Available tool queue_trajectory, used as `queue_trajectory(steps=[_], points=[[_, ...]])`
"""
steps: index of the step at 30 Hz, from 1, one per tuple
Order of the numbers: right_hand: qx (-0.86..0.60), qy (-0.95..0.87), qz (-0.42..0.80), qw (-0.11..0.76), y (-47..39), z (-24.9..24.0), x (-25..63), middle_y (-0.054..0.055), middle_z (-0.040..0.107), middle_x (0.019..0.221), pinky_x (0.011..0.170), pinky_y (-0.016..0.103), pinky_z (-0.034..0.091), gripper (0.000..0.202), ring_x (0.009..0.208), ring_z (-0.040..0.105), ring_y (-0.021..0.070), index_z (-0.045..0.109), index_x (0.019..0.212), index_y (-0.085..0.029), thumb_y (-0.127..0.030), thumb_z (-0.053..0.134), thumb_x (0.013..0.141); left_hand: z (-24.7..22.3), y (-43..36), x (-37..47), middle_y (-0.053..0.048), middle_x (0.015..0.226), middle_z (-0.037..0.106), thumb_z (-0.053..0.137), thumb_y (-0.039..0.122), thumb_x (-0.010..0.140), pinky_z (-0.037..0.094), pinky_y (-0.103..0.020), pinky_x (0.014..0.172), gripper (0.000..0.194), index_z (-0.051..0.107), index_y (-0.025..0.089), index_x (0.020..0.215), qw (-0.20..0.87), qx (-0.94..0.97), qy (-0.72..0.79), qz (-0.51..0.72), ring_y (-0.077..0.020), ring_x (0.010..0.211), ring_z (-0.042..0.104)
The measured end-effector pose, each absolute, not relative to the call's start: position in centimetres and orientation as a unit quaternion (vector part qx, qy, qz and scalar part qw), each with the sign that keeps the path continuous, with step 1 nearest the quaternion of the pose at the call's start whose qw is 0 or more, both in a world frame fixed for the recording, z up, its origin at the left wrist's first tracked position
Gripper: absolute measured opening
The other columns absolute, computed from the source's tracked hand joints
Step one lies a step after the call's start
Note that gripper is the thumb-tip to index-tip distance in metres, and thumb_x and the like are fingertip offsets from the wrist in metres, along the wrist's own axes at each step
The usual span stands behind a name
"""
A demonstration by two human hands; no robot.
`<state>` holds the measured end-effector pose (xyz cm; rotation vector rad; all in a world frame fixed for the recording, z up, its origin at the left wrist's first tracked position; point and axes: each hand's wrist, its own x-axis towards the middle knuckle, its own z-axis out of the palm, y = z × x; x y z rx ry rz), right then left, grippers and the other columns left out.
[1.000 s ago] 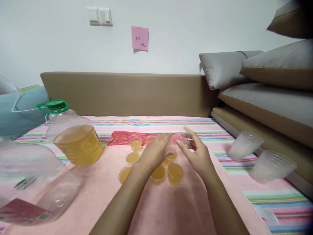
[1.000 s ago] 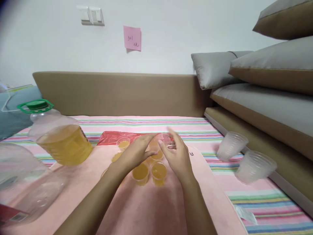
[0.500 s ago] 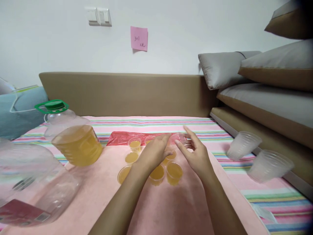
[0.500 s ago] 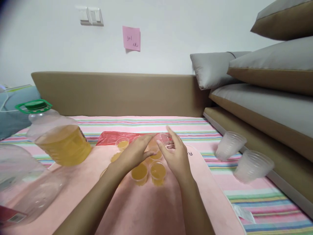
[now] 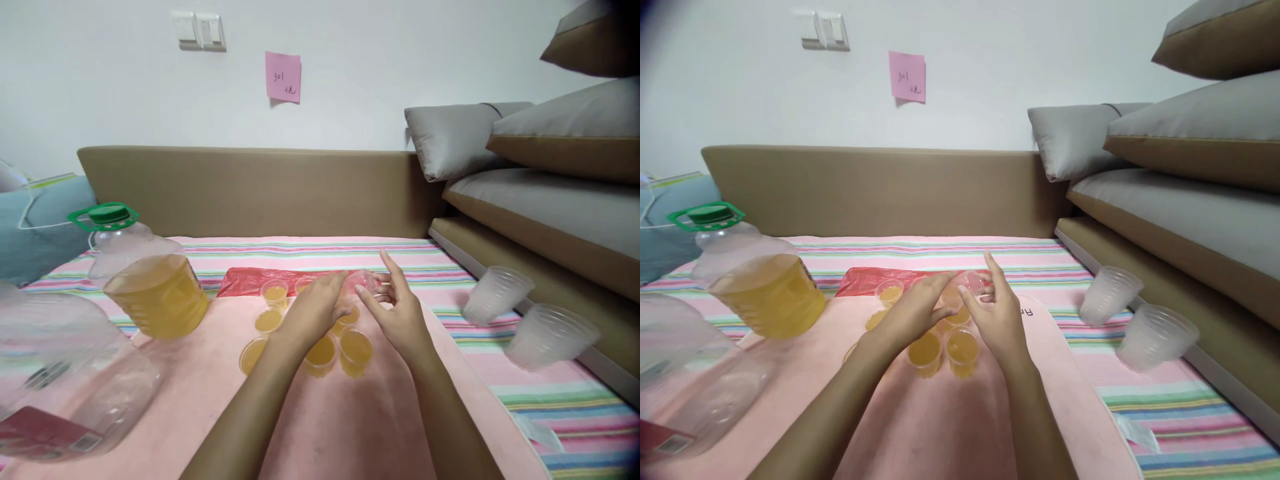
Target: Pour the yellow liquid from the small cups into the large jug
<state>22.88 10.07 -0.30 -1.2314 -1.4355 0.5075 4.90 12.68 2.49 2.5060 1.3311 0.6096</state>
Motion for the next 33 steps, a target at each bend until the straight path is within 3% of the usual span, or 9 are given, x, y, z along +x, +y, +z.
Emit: queue_trajectory(steps=[3, 7, 13, 17, 20, 22, 24, 30, 33], points=[[-0.520, -0.617, 0.215, 0.550, 10.0, -0.4, 22.9, 0.008, 0.068, 0.130, 0.088, 0.043, 0.058, 0.055, 0.098, 0.068, 0.0230, 0.064, 0.141, -0.032, -0.050, 0.072, 0.089, 2.3, 12.6, 4.9, -0.016, 0.155, 0.056, 0.073, 0.016, 0.092, 0.050, -0.046, 0.112, 0.069, 0.042, 0.022, 0.154, 0.120, 0.855, 0.460, 0.208, -0.0322, 0.143, 0.055], [-0.532, -0.603, 0.220, 0.551, 10.1, -0.5, 22.9, 0.009, 0.066, 0.134, 0.092, 0.046, 0.057, 0.073, 0.100, 0.068, 0.0235, 0.048, 0.156, -0.036, -0.053, 0.071, 0.089, 2.2, 12.5, 4.9, -0.020, 0.150, 0.059, 0.074, 0.017, 0.092, 0.054, -0.050, 0.105, 0.072, 0.039, 0.023, 0.155, 0.117, 0.846, 0.471, 0.219, -0.0354, 0.139, 0.058], [-0.533, -0.590, 0.239, 0.558, 10.0, -0.4, 22.8, 0.009, 0.069, 0.126, 0.094, 0.047, 0.057, 0.086, 0.098, 0.069, 0.0235, 0.036, 0.162, -0.035, -0.053, 0.074, 0.087, 2.4, 12.6, 4.9, -0.015, 0.151, 0.060, 0.074, 0.015, 0.091, 0.052, -0.048, 0.108, 0.061, 0.049, 0.025, 0.146, 0.113, 0.850, 0.465, 0.221, -0.0325, 0.138, 0.060], [-0.527, -0.590, 0.232, 0.566, 10.0, -0.4, 22.8, 0.007, 0.069, 0.122, 0.094, 0.046, 0.056, 0.090, 0.096, 0.070, 0.0224, 0.029, 0.164, -0.036, -0.051, 0.074, 0.087, 2.8, 12.4, 4.9, -0.015, 0.152, 0.059, 0.074, 0.019, 0.092, 0.051, -0.048, 0.110, 0.064, 0.046, 0.025, 0.150, 0.113, 0.851, 0.467, 0.214, -0.0322, 0.138, 0.059], [-0.516, -0.606, 0.228, 0.561, 9.9, -0.3, 22.9, 0.006, 0.069, 0.122, 0.092, 0.043, 0.057, 0.076, 0.098, 0.069, 0.0221, 0.043, 0.158, -0.035, -0.049, 0.072, 0.089, 2.9, 12.3, 4.8, -0.018, 0.156, 0.054, 0.073, 0.017, 0.093, 0.052, -0.048, 0.109, 0.079, 0.031, 0.024, 0.160, 0.109, 0.849, 0.474, 0.208, -0.0335, 0.142, 0.056], [-0.516, -0.633, 0.220, 0.534, 9.8, -0.2, 22.9, 0.006, 0.068, 0.121, 0.087, 0.040, 0.057, 0.057, 0.096, 0.068, 0.0218, 0.061, 0.143, -0.033, -0.048, 0.072, 0.090, 2.6, 12.3, 4.7, -0.018, 0.156, 0.055, 0.073, 0.016, 0.092, 0.053, -0.047, 0.107, 0.083, 0.028, 0.023, 0.161, 0.108, 0.851, 0.473, 0.201, -0.0332, 0.142, 0.056], [-0.518, -0.646, 0.211, 0.519, 9.7, 0.0, 22.8, 0.006, 0.068, 0.119, 0.084, 0.040, 0.057, 0.048, 0.092, 0.067, 0.0210, 0.069, 0.135, -0.031, -0.048, 0.072, 0.090, 2.2, 12.5, 4.5, -0.019, 0.155, 0.055, 0.073, 0.015, 0.092, 0.054, -0.046, 0.107, 0.083, 0.028, 0.022, 0.161, 0.105, 0.855, 0.468, 0.197, -0.0322, 0.142, 0.056], [-0.532, -0.656, 0.216, 0.490, 9.4, 0.3, 23.2, 0.005, 0.069, 0.122, 0.087, 0.042, 0.057, 0.039, 0.097, 0.068, 0.0226, 0.067, 0.122, -0.028, -0.043, 0.074, 0.087, 1.5, 13.0, 4.4, -0.023, 0.156, 0.052, 0.064, 0.005, 0.092, 0.054, -0.049, 0.108, 0.082, 0.023, 0.017, 0.162, 0.066, 0.870, 0.449, 0.193, -0.0334, 0.142, 0.056], [-0.551, -0.677, 0.215, 0.439, 9.0, 0.7, 23.2, 0.006, 0.068, 0.129, 0.091, 0.045, 0.056, 0.042, 0.109, 0.068, 0.0269, 0.061, 0.121, -0.029, -0.041, 0.075, 0.084, 2.0, 12.8, 4.7, -0.019, 0.158, 0.050, 0.052, -0.005, 0.091, 0.048, -0.048, 0.115, 0.082, 0.020, 0.018, 0.163, 0.039, 0.889, 0.414, 0.193, -0.0293, 0.147, 0.050]])
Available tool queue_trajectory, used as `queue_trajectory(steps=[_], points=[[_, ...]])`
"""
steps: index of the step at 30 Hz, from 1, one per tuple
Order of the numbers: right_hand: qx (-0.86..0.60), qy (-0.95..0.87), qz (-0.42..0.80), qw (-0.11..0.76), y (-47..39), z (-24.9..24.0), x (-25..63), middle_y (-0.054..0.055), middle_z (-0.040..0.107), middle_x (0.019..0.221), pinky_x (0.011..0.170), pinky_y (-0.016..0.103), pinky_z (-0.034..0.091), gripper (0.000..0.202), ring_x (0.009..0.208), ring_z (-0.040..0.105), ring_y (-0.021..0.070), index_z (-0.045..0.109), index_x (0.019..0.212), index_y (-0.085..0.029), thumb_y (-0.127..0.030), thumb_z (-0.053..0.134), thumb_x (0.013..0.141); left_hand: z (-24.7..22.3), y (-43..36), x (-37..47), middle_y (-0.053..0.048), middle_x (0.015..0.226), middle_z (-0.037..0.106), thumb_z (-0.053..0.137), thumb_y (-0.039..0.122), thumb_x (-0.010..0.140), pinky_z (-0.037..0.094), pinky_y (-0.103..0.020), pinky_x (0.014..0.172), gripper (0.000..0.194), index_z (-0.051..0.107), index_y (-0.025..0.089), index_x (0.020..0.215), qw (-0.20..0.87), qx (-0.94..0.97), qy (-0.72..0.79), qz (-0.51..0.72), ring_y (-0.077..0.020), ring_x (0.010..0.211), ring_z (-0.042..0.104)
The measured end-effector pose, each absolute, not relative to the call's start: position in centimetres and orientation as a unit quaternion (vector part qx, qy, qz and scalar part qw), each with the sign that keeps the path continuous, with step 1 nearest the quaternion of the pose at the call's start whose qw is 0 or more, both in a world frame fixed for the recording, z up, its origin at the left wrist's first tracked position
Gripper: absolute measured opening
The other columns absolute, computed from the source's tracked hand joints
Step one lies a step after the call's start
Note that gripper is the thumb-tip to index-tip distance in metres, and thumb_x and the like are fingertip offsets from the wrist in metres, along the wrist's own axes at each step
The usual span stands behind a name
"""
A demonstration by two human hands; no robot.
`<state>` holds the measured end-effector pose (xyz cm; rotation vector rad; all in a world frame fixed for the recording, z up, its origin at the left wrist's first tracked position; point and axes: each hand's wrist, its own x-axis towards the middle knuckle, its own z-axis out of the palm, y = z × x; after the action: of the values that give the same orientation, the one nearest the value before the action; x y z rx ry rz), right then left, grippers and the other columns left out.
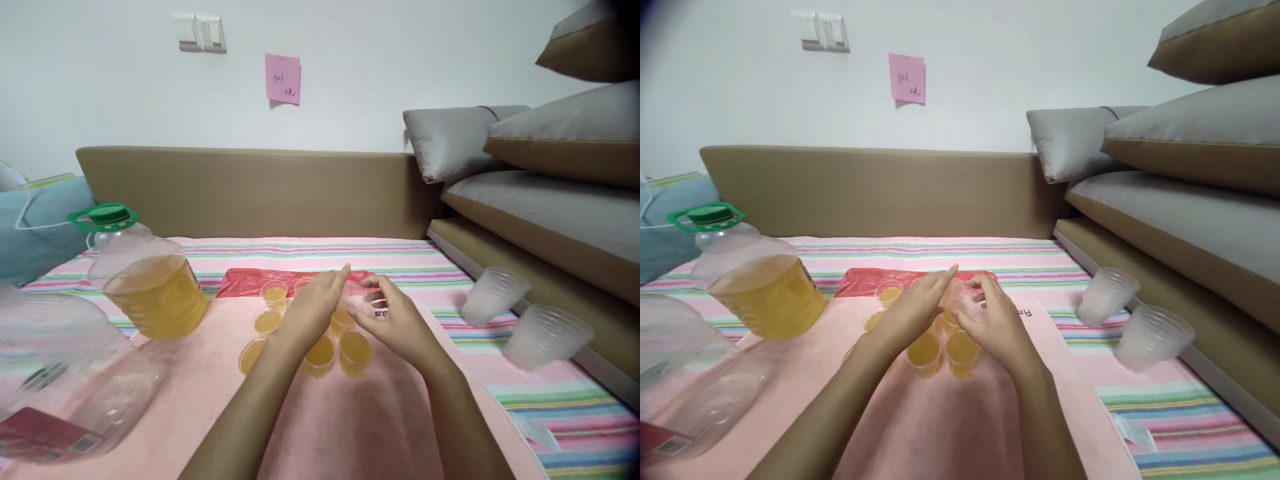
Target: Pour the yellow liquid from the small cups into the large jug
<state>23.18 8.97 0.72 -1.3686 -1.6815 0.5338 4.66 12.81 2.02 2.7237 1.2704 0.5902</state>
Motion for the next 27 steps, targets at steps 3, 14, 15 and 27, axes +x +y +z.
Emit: queue_trajectory(steps=[3, 14, 15, 27], points=[[-0.555, -0.679, 0.223, 0.425, 8.6, 1.2, 22.7, 0.006, 0.069, 0.132, 0.094, 0.047, 0.056, 0.052, 0.118, 0.067, 0.0294, 0.056, 0.132, -0.032, -0.044, 0.073, 0.085, 3.1, 12.4, 5.0, -0.013, 0.155, 0.054, 0.043, -0.008, 0.091, 0.044, -0.047, 0.119, 0.081, 0.019, 0.023, 0.163, -0.011, 0.915, 0.358, 0.184, -0.0263, 0.152, 0.043], [-0.506, -0.631, 0.283, 0.515, 9.6, 1.0, 20.8, 0.010, 0.069, 0.134, 0.089, 0.043, 0.062, 0.068, 0.110, 0.072, 0.0265, 0.052, 0.148, -0.029, -0.033, 0.071, 0.083, 6.0, 11.4, 5.1, -0.005, 0.159, 0.053, 0.036, -0.007, 0.096, 0.034, -0.046, 0.127, 0.075, 0.031, 0.032, 0.160, -0.093, 0.950, 0.242, 0.177, -0.0214, 0.153, 0.042], [-0.503, -0.622, 0.289, 0.526, 9.6, 1.2, 20.9, 0.010, 0.068, 0.134, 0.089, 0.044, 0.062, 0.070, 0.112, 0.072, 0.0279, 0.052, 0.148, -0.029, -0.034, 0.073, 0.082, 6.0, 11.1, 4.9, -0.004, 0.163, 0.048, 0.037, -0.009, 0.094, 0.031, -0.047, 0.129, 0.078, 0.032, 0.033, 0.160, -0.094, 0.948, 0.241, 0.185, -0.0217, 0.156, 0.037], [-0.557, -0.389, 0.046, 0.732, 4.6, 4.4, 43.1, 0.019, 0.069, 0.126, 0.107, 0.051, 0.045, 0.062, 0.124, 0.065, 0.0310, 0.066, 0.100, -0.025, -0.045, 0.099, 0.052, 2.7, 4.9, -6.5, -0.010, 0.152, 0.056, 0.068, 0.030, 0.096, 0.042, -0.058, 0.123, 0.075, 0.032, 0.033, 0.161, -0.169, 0.791, 0.356, 0.468, -0.0347, 0.149, 0.047]])
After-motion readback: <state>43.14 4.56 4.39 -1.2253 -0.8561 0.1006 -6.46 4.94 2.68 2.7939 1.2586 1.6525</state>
